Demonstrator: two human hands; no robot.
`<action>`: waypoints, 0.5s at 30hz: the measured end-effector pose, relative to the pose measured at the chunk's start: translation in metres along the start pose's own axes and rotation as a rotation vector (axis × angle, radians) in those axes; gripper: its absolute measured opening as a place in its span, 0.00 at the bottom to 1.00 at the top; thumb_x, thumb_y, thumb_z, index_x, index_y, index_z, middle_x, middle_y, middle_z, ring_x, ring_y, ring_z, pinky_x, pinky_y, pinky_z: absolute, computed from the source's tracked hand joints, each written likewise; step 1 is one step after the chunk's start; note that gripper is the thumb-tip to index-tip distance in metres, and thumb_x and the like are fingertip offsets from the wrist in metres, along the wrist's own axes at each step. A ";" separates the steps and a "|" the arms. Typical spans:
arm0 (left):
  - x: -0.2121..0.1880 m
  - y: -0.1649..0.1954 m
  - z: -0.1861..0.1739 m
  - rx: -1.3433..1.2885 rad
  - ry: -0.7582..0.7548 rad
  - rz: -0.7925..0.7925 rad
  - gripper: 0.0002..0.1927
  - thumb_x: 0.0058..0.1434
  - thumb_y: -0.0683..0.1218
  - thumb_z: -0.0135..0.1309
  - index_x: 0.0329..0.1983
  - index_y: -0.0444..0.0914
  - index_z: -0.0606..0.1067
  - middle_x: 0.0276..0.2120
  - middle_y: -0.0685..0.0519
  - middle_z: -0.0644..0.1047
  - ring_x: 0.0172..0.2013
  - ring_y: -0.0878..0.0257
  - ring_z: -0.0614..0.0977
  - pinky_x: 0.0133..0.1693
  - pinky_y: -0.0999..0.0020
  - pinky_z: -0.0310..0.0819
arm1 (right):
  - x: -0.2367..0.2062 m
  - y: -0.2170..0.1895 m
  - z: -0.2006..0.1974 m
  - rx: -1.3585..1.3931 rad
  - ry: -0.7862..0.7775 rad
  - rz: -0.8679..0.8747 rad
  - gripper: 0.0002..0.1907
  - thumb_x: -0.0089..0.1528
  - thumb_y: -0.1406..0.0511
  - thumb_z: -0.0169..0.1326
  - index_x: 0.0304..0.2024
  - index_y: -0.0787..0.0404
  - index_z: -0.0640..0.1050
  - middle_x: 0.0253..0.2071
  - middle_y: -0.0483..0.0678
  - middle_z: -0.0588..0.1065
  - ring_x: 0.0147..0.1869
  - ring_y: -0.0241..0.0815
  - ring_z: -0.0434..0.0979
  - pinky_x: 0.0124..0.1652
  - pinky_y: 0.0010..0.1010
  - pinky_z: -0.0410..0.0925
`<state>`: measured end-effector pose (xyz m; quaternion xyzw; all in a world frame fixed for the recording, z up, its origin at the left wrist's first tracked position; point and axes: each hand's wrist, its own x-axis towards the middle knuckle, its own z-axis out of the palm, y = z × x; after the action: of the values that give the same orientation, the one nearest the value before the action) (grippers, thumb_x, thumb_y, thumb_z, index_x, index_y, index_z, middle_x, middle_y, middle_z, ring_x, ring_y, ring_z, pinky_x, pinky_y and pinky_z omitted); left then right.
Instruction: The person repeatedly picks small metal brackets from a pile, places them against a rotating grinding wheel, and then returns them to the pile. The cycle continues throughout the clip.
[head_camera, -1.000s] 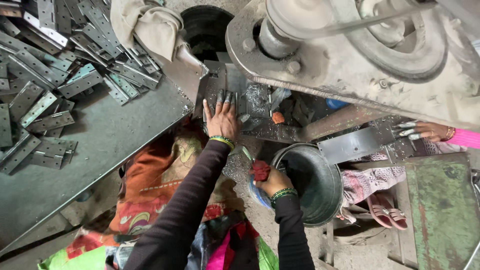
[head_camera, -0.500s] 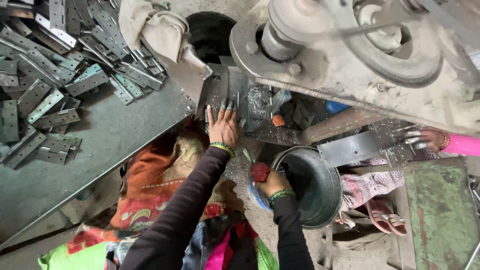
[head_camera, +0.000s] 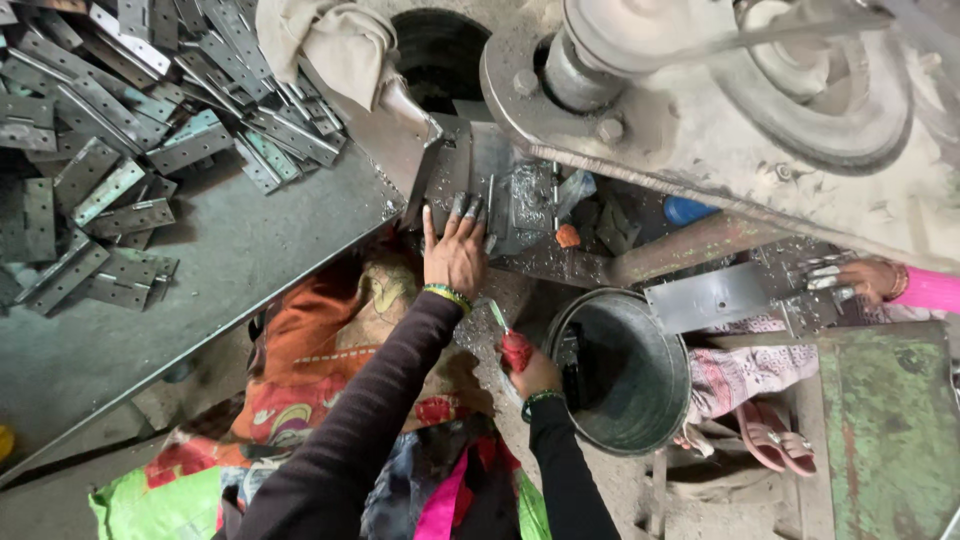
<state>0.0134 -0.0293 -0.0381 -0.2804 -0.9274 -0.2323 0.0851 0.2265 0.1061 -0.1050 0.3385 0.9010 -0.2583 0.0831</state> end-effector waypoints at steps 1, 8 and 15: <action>0.000 -0.001 -0.001 0.001 0.010 0.011 0.27 0.61 0.46 0.45 0.66 0.42 0.71 0.69 0.51 0.67 0.73 0.56 0.59 0.70 0.33 0.28 | 0.003 -0.001 -0.007 -0.033 -0.019 0.038 0.21 0.56 0.53 0.60 0.52 0.46 0.81 0.47 0.56 0.81 0.52 0.60 0.80 0.50 0.46 0.72; 0.026 0.001 0.002 0.119 -0.022 -0.006 0.29 0.61 0.46 0.43 0.68 0.43 0.68 0.72 0.51 0.62 0.73 0.57 0.54 0.68 0.33 0.25 | -0.003 -0.039 -0.079 -0.222 -0.138 0.040 0.28 0.49 0.51 0.66 0.50 0.49 0.80 0.47 0.54 0.81 0.51 0.56 0.81 0.49 0.44 0.73; 0.015 0.004 0.003 0.070 -0.007 -0.032 0.28 0.67 0.48 0.43 0.71 0.42 0.66 0.75 0.52 0.61 0.76 0.57 0.53 0.71 0.34 0.25 | -0.009 -0.016 -0.022 -0.086 0.012 -0.066 0.20 0.55 0.54 0.59 0.49 0.48 0.82 0.44 0.57 0.82 0.51 0.59 0.81 0.49 0.47 0.73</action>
<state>0.0025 -0.0179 -0.0346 -0.2631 -0.9397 -0.1999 0.0880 0.2232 0.1027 -0.0767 0.3064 0.9223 -0.2200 0.0837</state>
